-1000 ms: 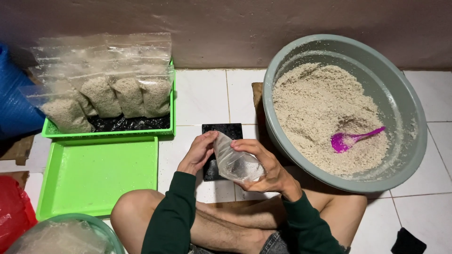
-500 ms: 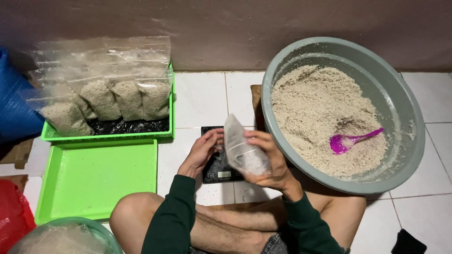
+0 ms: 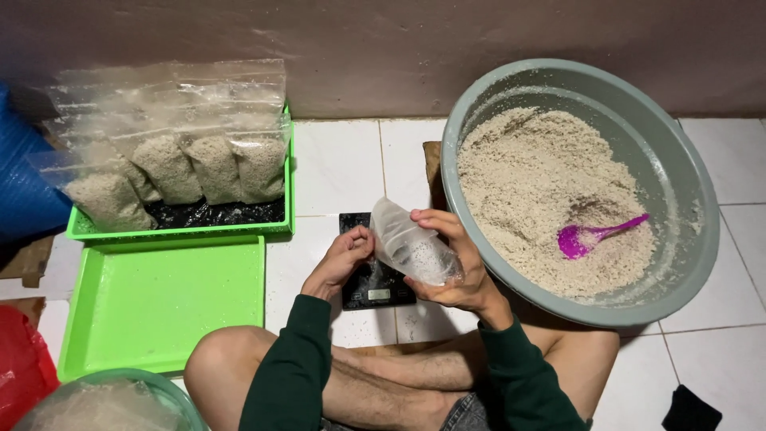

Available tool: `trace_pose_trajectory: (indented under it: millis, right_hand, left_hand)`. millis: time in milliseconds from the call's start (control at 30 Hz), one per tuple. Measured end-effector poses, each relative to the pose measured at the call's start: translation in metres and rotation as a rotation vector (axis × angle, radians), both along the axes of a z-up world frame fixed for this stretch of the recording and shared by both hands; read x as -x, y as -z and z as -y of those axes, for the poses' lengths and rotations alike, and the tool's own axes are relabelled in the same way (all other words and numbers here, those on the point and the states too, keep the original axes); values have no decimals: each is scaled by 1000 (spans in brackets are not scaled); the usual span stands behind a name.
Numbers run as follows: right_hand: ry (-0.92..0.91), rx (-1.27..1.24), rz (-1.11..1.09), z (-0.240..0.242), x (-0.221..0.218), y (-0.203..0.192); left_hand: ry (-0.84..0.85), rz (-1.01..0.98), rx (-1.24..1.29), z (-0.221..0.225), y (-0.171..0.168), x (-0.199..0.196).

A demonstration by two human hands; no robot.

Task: Scooping granular food product into small plastic bags and weighing them on a digital scale.

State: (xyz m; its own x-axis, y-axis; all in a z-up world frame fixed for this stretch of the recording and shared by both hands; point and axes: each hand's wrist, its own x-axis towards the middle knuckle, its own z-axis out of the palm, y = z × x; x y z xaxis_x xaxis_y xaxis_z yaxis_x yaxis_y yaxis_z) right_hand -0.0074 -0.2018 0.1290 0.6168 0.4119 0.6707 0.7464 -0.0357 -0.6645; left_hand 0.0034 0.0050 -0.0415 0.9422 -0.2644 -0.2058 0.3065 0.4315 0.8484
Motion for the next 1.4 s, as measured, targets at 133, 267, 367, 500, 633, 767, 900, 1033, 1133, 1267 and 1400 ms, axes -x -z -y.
trace_pose_trajectory:
  millis: [133, 267, 367, 500, 633, 767, 900, 1033, 1133, 1267, 1400]
  right_hand:
    - [-12, 46, -25, 3, -1, 1]
    - [-17, 71, -27, 1, -1, 4]
    - [10, 80, -36, 0, -3, 10]
    - [42, 65, -102, 4, -10, 20]
    - [115, 120, -172, 8, -16, 41]
    - [55, 217, -264, 6, -14, 56]
    - [-15, 263, -320, 0, -5, 48]
    - [-116, 196, -372, 4, -6, 68]
    - [-125, 128, -476, 9, 4, 93]
    - [-62, 222, -447, 14, 13, 141]
    - [2, 172, -531, 16, 20, 172]
  left_hand:
    - [104, 34, -152, -3, -10, 2]
    - [102, 33, -181, -5, -8, 1]
    - [91, 59, -203, -4, -18, 2]
    - [13, 165, -392, -4, -31, 1]
    - [-25, 322, -476, 3, -104, 12]
    - [-17, 557, -589, 14, -87, 17]
    - [-79, 775, -649, 19, -44, 16]
    - [-102, 701, -586, 13, -52, 18]
    - [-123, 684, -445, 14, -66, 22]
    - [-8, 597, -327, 23, -64, 24]
    - [-19, 686, -350, 31, -65, 31]
